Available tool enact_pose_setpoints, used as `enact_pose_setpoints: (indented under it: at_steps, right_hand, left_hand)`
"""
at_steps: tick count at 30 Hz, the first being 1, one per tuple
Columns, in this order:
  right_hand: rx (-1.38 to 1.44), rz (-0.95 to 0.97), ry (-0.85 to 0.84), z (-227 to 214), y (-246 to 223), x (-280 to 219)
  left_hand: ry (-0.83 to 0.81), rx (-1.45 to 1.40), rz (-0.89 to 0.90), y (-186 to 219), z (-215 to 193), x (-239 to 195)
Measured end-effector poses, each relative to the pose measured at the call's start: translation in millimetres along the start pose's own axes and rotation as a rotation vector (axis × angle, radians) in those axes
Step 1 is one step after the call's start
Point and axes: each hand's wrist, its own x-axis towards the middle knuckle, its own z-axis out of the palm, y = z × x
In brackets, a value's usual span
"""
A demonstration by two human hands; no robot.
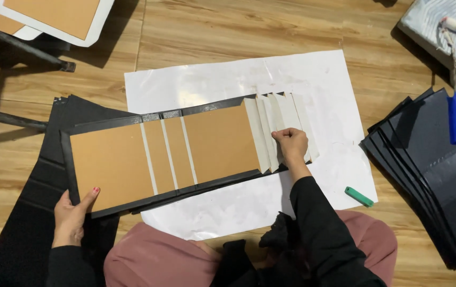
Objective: Applying double-sided tape strips to cardboard folder covers and stacking them in a print shop environment.
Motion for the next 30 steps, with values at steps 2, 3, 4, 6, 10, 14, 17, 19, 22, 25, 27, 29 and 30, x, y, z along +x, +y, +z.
enact_pose_setpoints:
  at_steps: [2, 3, 4, 6, 10, 14, 17, 19, 22, 25, 27, 29, 30]
  right_hand:
    - [0.038, -0.009, 0.005, -4, -1, -2]
    - [0.038, -0.001, 0.006, -5, -2, -3]
    - [0.039, -0.006, -0.014, -6, -3, -2]
    - [0.038, -0.01, -0.032, -7, -2, 1]
    - [-0.087, -0.07, 0.004, -10, -8, -11]
    - [-0.082, -0.166, 0.057, 2, 16, -14]
    - [-0.081, -0.076, 0.007, 2, 9, -28]
    - [-0.086, -0.064, -0.016, 2, 9, -23]
    - [-0.117, -0.075, -0.066, 0, 6, -19]
    - [-0.147, -0.104, -0.075, 5, 4, -14]
    - [-0.157, -0.103, -0.063, 8, 4, -13]
    - [-0.143, -0.034, -0.066, 9, 0, -12]
    - [-0.139, -0.038, -0.063, 9, -2, -10]
  left_hand:
    - [-0.014, -0.027, 0.004, 2, 3, -7]
    - [-0.018, -0.021, 0.002, -1, 3, -6]
    - [-0.015, -0.026, 0.002, -4, 4, -5]
    - [-0.014, -0.031, 0.001, -3, 6, -6]
    - [-0.017, 0.012, -0.027, 0, 7, -7]
    - [-0.023, 0.048, -0.025, 0, 6, -7]
    - [-0.02, 0.066, -0.034, 4, 6, -10]
    - [-0.017, 0.081, -0.025, 4, 5, -10]
    - [-0.016, 0.065, 0.014, -3, 2, -6]
    - [-0.012, 0.013, 0.059, -8, 1, 3]
    - [-0.005, -0.002, 0.068, -4, 1, 2]
    - [-0.007, 0.148, 0.0, 11, 3, -3]
    - [-0.008, 0.146, 0.007, 11, 3, 0]
